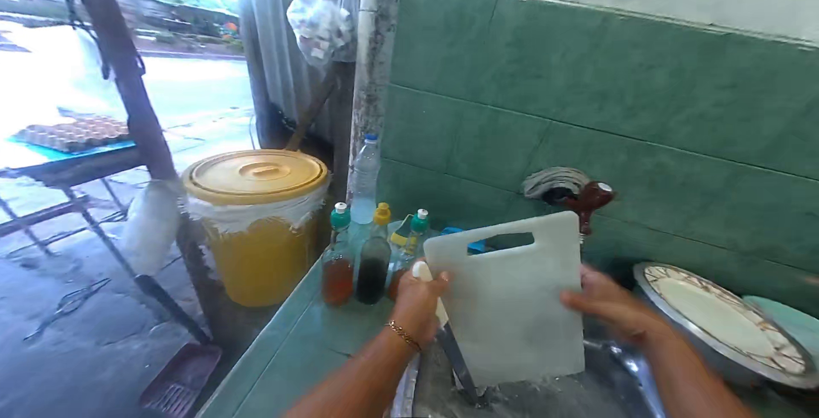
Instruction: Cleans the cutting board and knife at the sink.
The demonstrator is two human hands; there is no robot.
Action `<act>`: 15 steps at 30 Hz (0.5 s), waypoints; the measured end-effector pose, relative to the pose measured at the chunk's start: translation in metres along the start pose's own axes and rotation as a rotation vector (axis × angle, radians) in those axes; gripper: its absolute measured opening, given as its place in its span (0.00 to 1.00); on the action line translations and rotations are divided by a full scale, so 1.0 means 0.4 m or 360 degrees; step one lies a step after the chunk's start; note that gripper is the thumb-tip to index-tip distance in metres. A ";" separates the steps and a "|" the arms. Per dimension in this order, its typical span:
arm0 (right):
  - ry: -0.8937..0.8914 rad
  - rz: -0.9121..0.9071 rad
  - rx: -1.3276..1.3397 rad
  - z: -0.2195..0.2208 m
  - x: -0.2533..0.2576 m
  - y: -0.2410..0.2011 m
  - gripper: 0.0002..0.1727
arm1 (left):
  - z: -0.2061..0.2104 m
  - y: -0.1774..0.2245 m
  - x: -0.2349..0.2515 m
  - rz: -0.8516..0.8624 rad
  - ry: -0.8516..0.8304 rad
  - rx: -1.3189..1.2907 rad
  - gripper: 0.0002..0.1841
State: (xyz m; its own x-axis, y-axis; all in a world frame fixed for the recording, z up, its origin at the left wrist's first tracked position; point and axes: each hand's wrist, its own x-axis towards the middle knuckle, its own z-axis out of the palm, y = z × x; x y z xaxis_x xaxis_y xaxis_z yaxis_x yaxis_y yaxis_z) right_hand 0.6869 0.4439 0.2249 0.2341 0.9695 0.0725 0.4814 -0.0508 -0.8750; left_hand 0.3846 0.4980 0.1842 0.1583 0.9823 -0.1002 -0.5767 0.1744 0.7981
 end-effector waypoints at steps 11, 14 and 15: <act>0.0285 -0.0177 0.0087 0.029 -0.236 0.068 0.19 | 0.001 0.115 0.005 0.0161 -0.0500 0.0529 0.21; 0.0264 -0.0076 -0.0024 0.023 -0.244 0.062 0.15 | 0.015 0.185 -0.019 0.0319 -0.0470 0.0673 0.14; 0.0240 -0.0055 -0.0031 0.030 -0.243 0.063 0.15 | 0.015 0.207 -0.021 0.0354 -0.0467 0.0692 0.12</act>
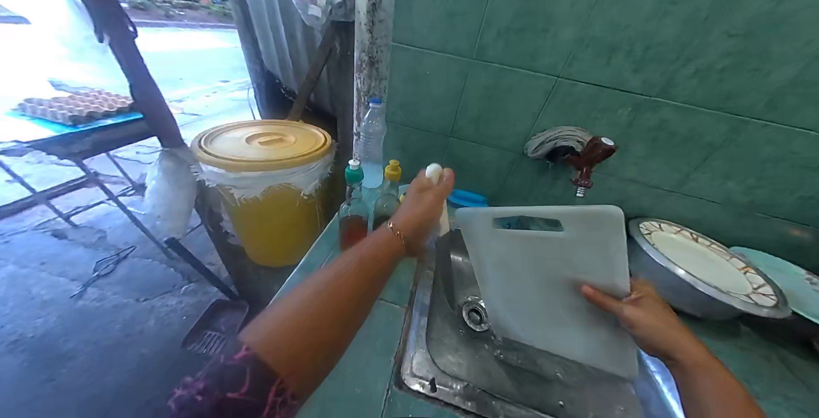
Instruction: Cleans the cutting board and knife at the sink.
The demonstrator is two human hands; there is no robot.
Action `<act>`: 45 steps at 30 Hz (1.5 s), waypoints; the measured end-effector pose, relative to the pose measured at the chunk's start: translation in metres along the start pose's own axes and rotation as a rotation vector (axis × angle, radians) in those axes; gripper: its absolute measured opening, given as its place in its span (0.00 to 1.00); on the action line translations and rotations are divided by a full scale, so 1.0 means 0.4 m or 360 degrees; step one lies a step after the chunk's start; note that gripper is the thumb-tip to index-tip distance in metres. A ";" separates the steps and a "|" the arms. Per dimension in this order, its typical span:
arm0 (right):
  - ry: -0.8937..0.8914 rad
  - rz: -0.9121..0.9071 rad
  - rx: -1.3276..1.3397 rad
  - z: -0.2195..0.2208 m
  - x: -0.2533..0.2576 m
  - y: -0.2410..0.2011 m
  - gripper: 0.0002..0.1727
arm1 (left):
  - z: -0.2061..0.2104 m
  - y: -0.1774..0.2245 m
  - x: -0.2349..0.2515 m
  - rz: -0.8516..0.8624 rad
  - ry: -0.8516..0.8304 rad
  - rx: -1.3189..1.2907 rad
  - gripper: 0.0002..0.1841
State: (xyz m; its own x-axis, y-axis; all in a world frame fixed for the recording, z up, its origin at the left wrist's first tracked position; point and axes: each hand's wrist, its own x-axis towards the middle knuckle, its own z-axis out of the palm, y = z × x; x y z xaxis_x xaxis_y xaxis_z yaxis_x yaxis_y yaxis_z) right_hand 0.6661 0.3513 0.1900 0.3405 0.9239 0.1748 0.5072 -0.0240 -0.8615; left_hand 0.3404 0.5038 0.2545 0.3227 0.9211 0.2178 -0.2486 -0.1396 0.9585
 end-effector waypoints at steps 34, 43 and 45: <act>-0.1061 -0.0782 0.0422 0.597 -0.119 -0.569 0.07 | -0.479 0.568 -0.458 0.0423 -0.0610 0.1701 0.08; -0.1474 -0.1201 -0.0310 1.056 -0.175 -0.757 0.46 | -0.807 0.592 -0.779 -0.0222 0.0222 0.1824 0.12; -0.1470 -0.1298 -0.0387 1.057 -0.161 -0.746 0.40 | -0.912 0.548 -0.859 -0.0287 0.0147 0.1807 0.13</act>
State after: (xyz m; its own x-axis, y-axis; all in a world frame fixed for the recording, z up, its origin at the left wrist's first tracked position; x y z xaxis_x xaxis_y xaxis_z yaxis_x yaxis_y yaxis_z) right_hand 0.1581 0.4603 0.2342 -0.7714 0.6228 0.1311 0.4750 0.7004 -0.5328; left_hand -0.1580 0.2895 0.3227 0.1900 0.9775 0.0914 0.7745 -0.2064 0.5979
